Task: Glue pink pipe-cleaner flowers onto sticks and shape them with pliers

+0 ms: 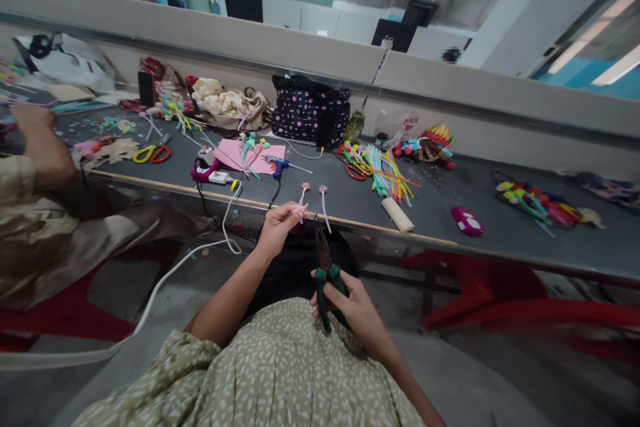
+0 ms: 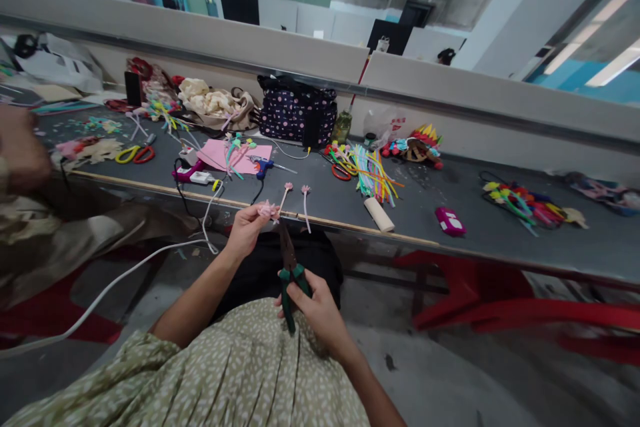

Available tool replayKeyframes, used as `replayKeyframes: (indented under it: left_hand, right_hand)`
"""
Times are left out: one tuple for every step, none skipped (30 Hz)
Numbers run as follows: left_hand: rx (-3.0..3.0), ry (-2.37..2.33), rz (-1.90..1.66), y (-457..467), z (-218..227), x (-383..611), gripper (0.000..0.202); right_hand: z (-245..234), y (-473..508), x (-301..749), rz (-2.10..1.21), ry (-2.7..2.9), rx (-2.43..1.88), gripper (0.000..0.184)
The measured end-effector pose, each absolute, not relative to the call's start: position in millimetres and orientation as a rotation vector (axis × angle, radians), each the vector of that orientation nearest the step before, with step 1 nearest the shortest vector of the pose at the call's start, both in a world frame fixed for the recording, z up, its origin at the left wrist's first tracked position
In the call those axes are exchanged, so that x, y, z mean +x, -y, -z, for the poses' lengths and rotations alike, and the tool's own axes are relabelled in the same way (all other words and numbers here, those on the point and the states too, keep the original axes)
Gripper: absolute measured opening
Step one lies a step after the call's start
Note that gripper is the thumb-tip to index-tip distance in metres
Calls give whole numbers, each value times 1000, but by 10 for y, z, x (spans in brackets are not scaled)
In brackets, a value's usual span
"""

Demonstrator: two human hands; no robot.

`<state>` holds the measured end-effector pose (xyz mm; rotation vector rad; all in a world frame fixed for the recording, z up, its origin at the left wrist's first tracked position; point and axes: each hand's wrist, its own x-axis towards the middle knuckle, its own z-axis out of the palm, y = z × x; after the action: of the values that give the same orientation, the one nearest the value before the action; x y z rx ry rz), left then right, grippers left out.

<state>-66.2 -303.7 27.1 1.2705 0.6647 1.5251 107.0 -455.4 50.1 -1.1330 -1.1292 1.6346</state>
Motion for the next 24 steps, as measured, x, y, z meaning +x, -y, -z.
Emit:
replayKeyframes:
  left_hand:
    - [1283, -655, -1526, 3043, -280, -661, 20]
    - [1295, -643, -1525, 3050, -290, -660, 18]
    - [1308, -630, -1525, 3055, -301, -658, 17]
    - [1320, -616, -1527, 3061, -311, -657, 16]
    - [1330, -603, -1532, 3065, -321, -656, 15]
    - [1337, -593, -1537, 3069, -330, -655, 15]
    - [1341, -586, -1543, 3072, -336, -653, 14]
    - [1342, -581, -1547, 3074, -340, -651, 13]
    - [1342, -575, -1547, 3076, -342, -650, 13]
    - [1343, -568, -1545, 3078, -342, -649, 12]
    - [1344, -562, -1541, 3079, -340, -648, 11]
    - [1345, -557, -1537, 3081, -337, -647, 10]
    - [1346, -555, -1533, 3082, -334, -647, 10]
    - [1346, -556, -1530, 3083, -331, -647, 10]
    - [1346, -556, -1530, 3084, -328, -647, 9]
    - [1347, -554, -1532, 3084, -326, -648, 9]
    - [1348, -548, -1534, 3084, -325, -649, 8]
    - [1350, -541, -1534, 3085, -325, -650, 8]
    - [1353, -535, -1532, 3085, -326, -651, 8]
    - [1355, -533, -1527, 3087, -328, -652, 9]
    - [1355, -533, -1521, 3089, -331, -653, 9]
    - [1354, -534, -1514, 3091, -334, -654, 10]
    - [1353, -535, -1508, 3094, -338, -654, 10]
    - [1352, -536, -1505, 3098, -341, -654, 11]
  right_hand:
    - [-497, 4552, 1066, -1666, 1113, -1113, 53]
    - [-491, 4550, 1063, -1695, 1098, -1095, 52]
    - [-486, 4549, 1061, -1720, 1085, -1079, 52]
    - [-481, 4547, 1059, -1739, 1075, -1068, 52]
    - [-479, 4546, 1057, -1754, 1067, -1061, 52]
    - [-478, 4546, 1056, -1767, 1063, -1055, 53]
    - [-480, 4547, 1054, -1777, 1061, -1049, 53]
    - [-485, 4548, 1053, -1784, 1060, -1043, 53]
    - [-492, 4550, 1050, -1788, 1060, -1038, 53]
    - [-500, 4553, 1047, -1789, 1061, -1034, 52]
    - [-510, 4555, 1042, -1788, 1062, -1031, 52]
    - [-520, 4558, 1037, -1784, 1064, -1033, 51]
    - [-530, 4559, 1031, -1780, 1066, -1036, 51]
    - [-538, 4561, 1026, -1776, 1070, -1039, 50]
    - [-545, 4561, 1022, -1774, 1072, -1041, 49]
    - [-549, 4561, 1020, -1774, 1074, -1040, 49]
    - [-550, 4560, 1019, -1775, 1076, -1038, 49]
    - [-548, 4560, 1019, -1779, 1078, -1035, 48]
    - [-544, 4559, 1021, -1782, 1079, -1031, 49]
    - [-539, 4559, 1024, -1785, 1079, -1030, 49]
    - [-533, 4559, 1026, -1788, 1080, -1030, 49]
    - [-527, 4559, 1028, -1792, 1080, -1031, 49]
    - [-523, 4560, 1028, -1795, 1080, -1030, 50]
    - [-521, 4561, 1028, -1798, 1078, -1027, 50]
